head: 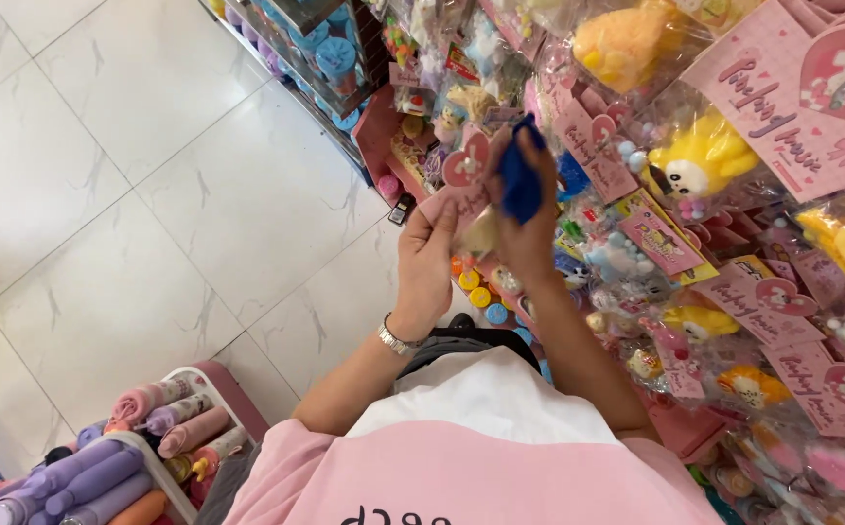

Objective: Tidying and wiping dust off various toy and slime packages on retail shelves.

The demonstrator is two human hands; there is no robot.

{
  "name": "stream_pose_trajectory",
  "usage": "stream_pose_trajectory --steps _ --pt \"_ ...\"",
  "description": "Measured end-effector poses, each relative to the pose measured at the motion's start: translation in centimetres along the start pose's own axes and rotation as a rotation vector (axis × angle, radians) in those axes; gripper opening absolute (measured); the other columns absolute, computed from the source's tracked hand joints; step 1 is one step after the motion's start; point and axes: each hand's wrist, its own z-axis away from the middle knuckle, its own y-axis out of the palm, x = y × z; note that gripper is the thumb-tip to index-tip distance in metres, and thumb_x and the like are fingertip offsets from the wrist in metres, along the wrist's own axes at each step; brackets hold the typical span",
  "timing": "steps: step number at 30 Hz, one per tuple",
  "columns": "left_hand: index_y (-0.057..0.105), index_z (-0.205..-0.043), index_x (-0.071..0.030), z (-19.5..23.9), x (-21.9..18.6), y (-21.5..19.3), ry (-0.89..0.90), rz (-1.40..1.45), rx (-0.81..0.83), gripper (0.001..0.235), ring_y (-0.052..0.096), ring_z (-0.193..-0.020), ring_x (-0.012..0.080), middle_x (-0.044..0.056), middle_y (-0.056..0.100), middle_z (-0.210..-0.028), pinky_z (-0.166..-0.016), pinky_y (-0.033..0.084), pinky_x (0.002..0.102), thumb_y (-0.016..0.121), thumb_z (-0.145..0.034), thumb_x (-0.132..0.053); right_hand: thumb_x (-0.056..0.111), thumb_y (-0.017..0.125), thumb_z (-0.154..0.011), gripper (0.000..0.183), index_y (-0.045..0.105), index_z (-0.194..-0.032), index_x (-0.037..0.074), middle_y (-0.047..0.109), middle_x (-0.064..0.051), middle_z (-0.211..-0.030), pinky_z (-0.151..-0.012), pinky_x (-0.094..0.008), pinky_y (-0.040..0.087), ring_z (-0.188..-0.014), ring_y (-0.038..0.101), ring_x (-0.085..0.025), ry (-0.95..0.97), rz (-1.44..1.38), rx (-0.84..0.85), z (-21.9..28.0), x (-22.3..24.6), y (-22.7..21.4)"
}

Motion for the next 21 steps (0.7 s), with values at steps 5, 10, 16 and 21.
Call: stream_pose_trajectory --steps 5,10,16,21 --pt "0.064 -0.122 -0.004 -1.1 -1.1 -0.2 -0.175 -0.004 0.053 0.022 0.070 -0.101 0.0132 0.003 0.072 -0.113 -0.087 0.060 0.032 0.056 -0.104 -0.015 0.017 0.071 -0.102 0.043 0.058 -0.140 0.004 0.064 -0.012 -0.137 -0.113 -0.049 0.047 -0.127 0.061 -0.032 0.673 -1.008 0.001 3.8 -8.7 -4.4" --pt "0.067 -0.117 -0.003 -1.9 1.1 -1.5 -0.119 -0.218 0.010 0.019 0.067 -0.092 0.0084 0.001 0.074 -0.105 -0.079 0.057 0.026 0.060 -0.106 -0.017 0.003 0.076 -0.083 0.048 0.064 -0.129 0.009 0.072 -0.004 -0.122 -0.100 -0.041 0.055 -0.113 0.070 -0.022 0.816 -1.172 0.100 6.2 -2.5 -3.6" --pt "0.067 -0.112 -0.003 -0.9 2.6 -0.4 -0.158 -0.306 0.054 0.014 0.065 -0.080 0.0078 0.000 0.073 -0.095 -0.067 0.052 0.026 0.065 -0.105 -0.016 -0.005 0.075 -0.085 0.043 0.067 -0.126 0.004 0.073 -0.007 -0.118 -0.092 -0.039 0.059 -0.105 0.071 -0.021 0.795 -0.928 0.042 6.7 -2.7 -5.8" --pt "0.065 -0.109 -0.002 -1.2 5.1 -0.6 -0.264 -0.038 0.112 0.015 0.072 -0.089 0.0112 0.004 0.076 -0.101 -0.078 0.060 0.029 0.070 -0.097 -0.010 -0.010 0.078 -0.083 0.040 0.068 -0.118 0.005 0.072 -0.007 -0.113 -0.091 -0.038 0.062 -0.101 0.072 -0.023 0.712 -0.844 -0.197 6.9 -4.1 -9.9"
